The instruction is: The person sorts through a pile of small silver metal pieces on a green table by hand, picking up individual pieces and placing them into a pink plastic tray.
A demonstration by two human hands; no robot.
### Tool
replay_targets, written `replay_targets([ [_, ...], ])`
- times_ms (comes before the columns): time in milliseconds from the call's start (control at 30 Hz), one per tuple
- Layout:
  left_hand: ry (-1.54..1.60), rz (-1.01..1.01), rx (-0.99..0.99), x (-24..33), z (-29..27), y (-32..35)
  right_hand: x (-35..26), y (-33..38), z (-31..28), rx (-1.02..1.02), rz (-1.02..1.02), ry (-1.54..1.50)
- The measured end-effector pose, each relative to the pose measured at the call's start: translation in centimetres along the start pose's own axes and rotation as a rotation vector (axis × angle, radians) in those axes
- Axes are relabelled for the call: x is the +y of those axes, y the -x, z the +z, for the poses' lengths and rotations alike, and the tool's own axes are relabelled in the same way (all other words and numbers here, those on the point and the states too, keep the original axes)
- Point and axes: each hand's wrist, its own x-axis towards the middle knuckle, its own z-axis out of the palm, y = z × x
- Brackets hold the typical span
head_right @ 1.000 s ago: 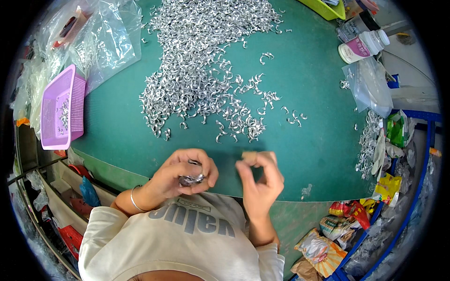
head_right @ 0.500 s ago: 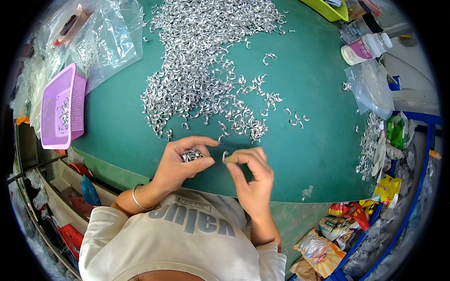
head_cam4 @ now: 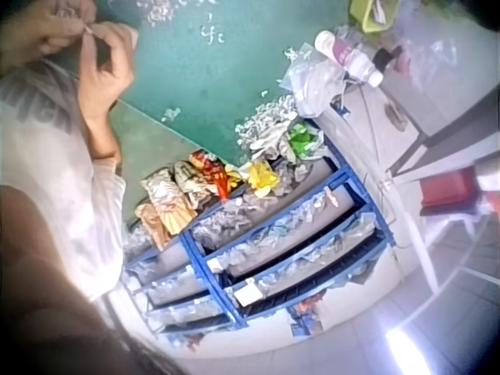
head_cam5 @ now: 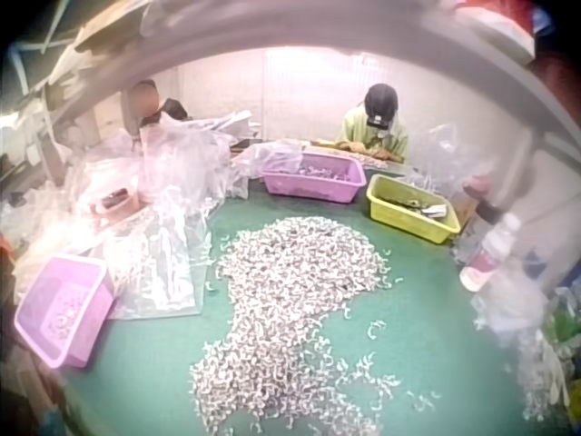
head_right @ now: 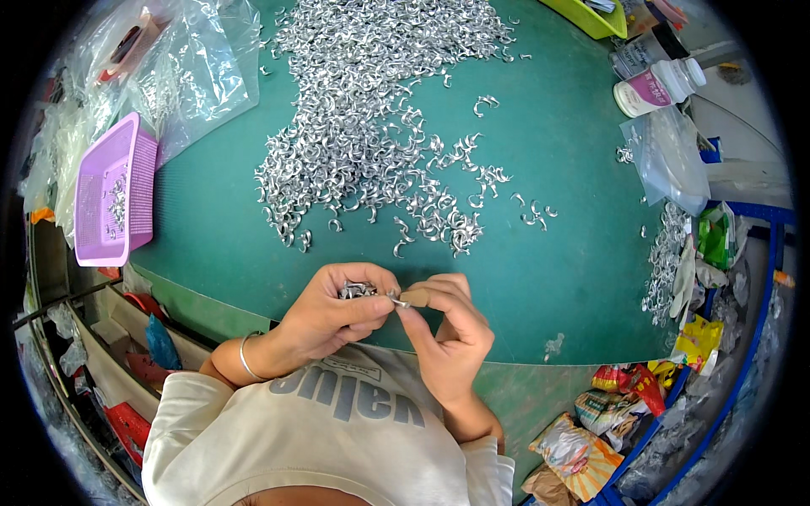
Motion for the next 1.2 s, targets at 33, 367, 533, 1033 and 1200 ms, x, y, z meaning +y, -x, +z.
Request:
replay_targets([
  [33, -0.014, 0.014, -0.008, 0.0, 0.1, 0.1, -0.1, 0.0, -0.1, -0.006, -0.005, 0.000],
  [367, -0.163, 0.112, 0.158, 1.0, -0.5, 1.0, 0.0, -0.5, -0.2, -0.038, -0.006, -0.029],
  [533, -0.691, 0.985, 0.823, 8.5, -5.9, 5.0, 1.1, -1.2, -1.9, 0.009, 0.059, 0.336],
  [1033, -0.823, 0.489, 0.728, 7.0, -4.7, 6.7, 3.4, -2.3, 1.1, -0.029, -0.251, 0.773],
  [1200, -0.747, 0.377, 0.254, 0.6, -2.7, 1.2, 0.7, -1.4, 1.2, -0.021, -0.106, 0.522],
])
